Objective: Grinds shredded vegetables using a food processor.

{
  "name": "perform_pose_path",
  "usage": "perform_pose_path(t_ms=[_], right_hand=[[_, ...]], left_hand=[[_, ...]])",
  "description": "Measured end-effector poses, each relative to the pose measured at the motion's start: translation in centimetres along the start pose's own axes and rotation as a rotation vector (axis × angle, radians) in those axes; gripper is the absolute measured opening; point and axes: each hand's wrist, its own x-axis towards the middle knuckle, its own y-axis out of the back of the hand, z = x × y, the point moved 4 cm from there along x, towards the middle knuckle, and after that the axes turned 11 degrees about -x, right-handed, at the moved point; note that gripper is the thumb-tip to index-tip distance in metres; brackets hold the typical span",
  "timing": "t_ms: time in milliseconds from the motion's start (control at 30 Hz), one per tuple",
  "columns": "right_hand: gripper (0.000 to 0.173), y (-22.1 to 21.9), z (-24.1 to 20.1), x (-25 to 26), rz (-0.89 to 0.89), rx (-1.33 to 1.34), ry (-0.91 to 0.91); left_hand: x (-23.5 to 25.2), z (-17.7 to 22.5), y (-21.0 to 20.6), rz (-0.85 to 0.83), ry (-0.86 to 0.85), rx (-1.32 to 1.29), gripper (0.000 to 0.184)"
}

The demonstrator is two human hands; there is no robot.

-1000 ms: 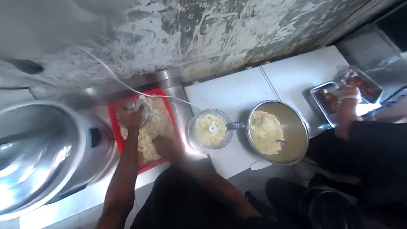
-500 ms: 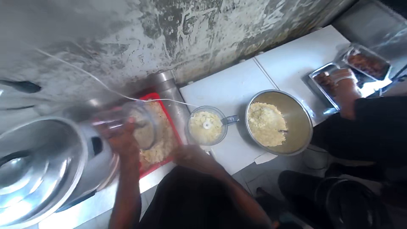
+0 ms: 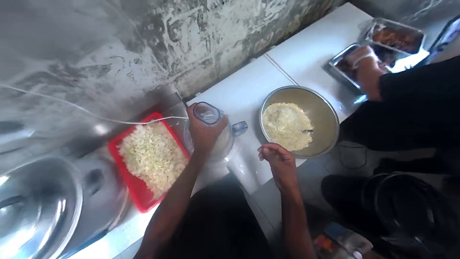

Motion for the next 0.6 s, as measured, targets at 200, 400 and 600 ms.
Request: perform_pose_path(t_ms=[200, 400, 600], right_hand=[[0.017, -0.4, 0.4, 2.1, 0.024, -0.044, -0.096], [0.019, -1.7, 0.3, 5.8, 0.035, -0.132, -0.05], [0.025, -4.4, 2.0, 10.3, 0.089, -0.531, 0.146]], left_hand=[[-0.6, -1.3, -1.5, 0.085, -0.036, 0.108, 0.095], [-2.0, -2.2, -1.0, 0.172, 0.074, 0.041, 0.09], [-2.0, -2.0, -1.0, 0.054, 0.121, 0.126, 0.09]])
